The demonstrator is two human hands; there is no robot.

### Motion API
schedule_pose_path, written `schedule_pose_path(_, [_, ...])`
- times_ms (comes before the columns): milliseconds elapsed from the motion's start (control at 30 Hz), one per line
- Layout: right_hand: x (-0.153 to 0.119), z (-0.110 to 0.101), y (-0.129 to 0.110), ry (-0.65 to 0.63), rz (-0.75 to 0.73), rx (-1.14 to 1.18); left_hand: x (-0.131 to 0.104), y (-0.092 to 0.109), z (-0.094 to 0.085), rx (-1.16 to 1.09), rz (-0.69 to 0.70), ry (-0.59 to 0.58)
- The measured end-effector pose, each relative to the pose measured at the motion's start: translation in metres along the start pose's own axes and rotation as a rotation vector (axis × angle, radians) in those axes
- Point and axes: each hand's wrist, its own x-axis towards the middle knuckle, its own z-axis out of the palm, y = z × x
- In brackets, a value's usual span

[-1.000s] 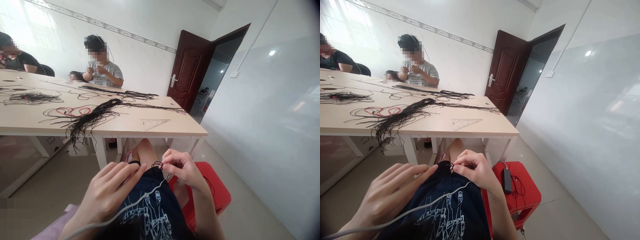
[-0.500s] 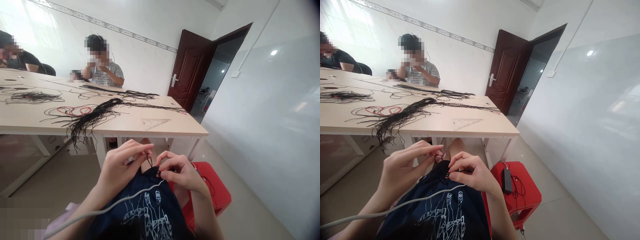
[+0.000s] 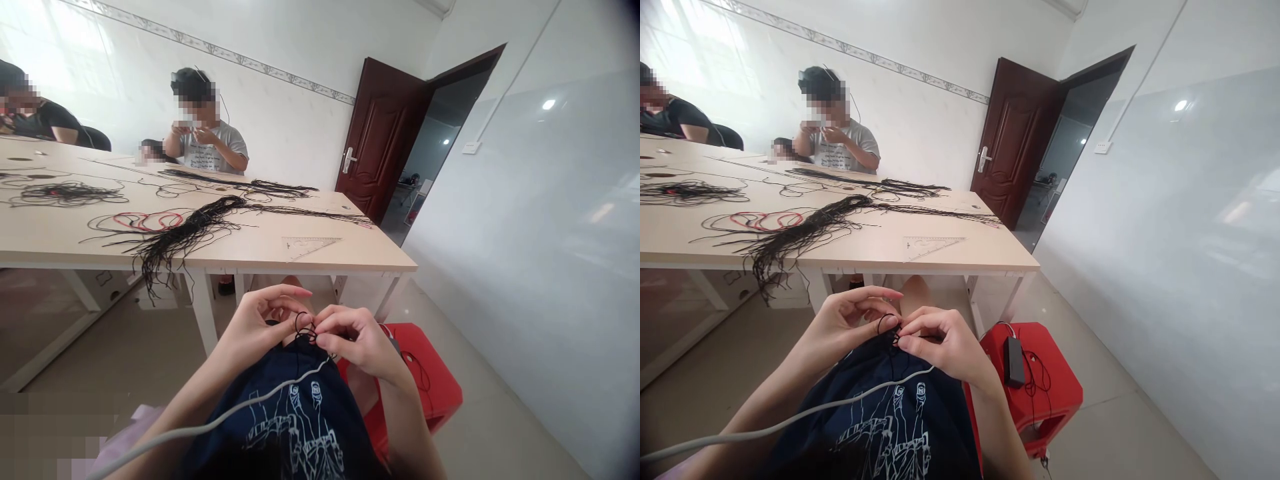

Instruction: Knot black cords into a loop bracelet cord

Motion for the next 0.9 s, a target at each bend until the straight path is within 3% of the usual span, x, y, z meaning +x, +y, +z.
schedule_pose_path(200, [0.001,-0.001,0.005,0.106,0.011,0.098,-0.027,0.013,0.000,0.313,0.316,0.317])
schedule_pose_path(333, [0.003,0.002,0.010,0.149,-0.009,0.190,-0.030,0.005,0.010,0.476,0.404,0.262])
schedule_pose_path(533, [0.006,0.010,0.015,0.190,-0.037,0.258,-0.018,-0.009,0.017,0.366,0.240,0.214])
schedule_pose_path(700, [0.007,0.013,0.016,0.176,-0.066,0.230,-0.016,-0.013,0.018,0.010,0.022,0.049])
schedule_pose_path(900, [0.005,0.010,0.011,0.137,-0.094,0.179,-0.018,-0.012,0.022,-0.268,-0.095,0.016])
